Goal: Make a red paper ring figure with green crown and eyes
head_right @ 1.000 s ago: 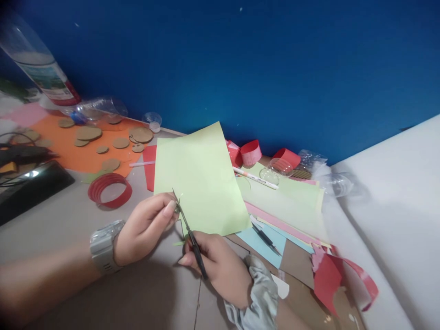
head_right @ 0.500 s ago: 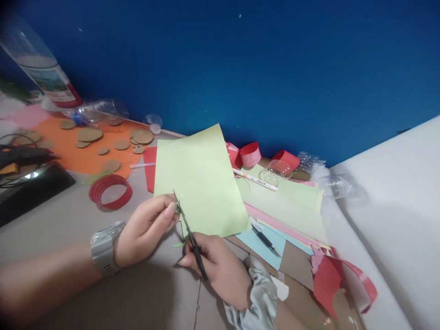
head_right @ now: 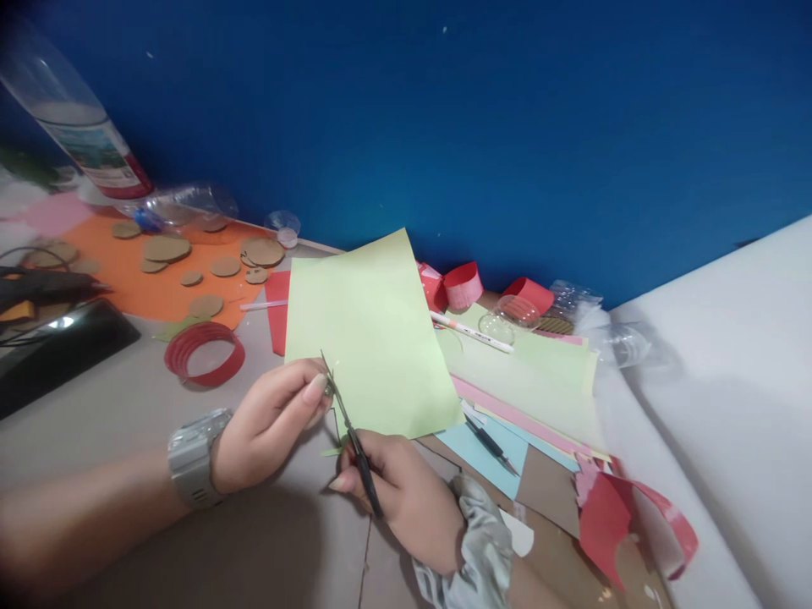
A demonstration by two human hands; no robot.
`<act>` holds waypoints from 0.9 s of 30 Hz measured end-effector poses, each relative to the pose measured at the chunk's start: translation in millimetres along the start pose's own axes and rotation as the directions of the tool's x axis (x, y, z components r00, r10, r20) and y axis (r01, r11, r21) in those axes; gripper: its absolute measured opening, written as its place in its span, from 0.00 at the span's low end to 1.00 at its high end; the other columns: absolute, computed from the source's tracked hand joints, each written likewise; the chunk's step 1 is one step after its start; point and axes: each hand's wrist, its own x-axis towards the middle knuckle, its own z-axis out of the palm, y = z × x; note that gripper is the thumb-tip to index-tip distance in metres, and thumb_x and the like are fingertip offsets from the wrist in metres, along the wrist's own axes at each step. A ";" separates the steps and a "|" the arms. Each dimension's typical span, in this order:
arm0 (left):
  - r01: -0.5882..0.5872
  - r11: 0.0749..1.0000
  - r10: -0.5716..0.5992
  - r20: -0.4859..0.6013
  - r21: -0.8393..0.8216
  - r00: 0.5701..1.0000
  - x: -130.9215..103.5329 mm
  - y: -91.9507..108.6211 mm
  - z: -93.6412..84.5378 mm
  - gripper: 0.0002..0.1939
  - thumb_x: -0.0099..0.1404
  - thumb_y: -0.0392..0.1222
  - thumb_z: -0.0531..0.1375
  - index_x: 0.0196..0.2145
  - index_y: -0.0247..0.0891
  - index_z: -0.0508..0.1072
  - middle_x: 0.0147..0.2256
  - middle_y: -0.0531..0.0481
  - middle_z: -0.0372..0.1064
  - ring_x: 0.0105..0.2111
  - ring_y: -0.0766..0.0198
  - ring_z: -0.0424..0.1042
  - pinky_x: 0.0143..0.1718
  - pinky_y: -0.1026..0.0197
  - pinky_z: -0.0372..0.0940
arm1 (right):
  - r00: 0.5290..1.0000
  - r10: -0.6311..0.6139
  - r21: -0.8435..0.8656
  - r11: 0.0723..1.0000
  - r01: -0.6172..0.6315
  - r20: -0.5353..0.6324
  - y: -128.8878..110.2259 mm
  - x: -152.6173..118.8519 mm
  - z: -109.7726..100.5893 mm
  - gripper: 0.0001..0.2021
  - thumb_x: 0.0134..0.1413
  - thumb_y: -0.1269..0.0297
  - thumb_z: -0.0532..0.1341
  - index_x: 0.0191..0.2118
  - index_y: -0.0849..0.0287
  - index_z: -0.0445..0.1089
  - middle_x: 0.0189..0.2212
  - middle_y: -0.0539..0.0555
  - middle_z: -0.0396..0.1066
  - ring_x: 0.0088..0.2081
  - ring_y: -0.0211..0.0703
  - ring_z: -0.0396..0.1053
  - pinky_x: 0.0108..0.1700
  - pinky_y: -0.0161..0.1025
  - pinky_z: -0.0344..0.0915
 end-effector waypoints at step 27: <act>-0.017 0.997 0.014 0.044 0.074 0.999 3.4 -0.7 -4.7 0.11 0.66 0.34 0.52 0.27 0.41 0.55 0.24 0.56 0.56 0.24 0.67 0.56 0.26 0.64 0.55 | 0.996 0.045 -0.059 0.997 -0.049 -0.072 -2.1 -0.3 2.8 0.27 0.53 0.36 0.61 0.27 0.59 0.62 0.19 0.43 0.53 0.23 0.34 0.50 0.25 0.35 0.48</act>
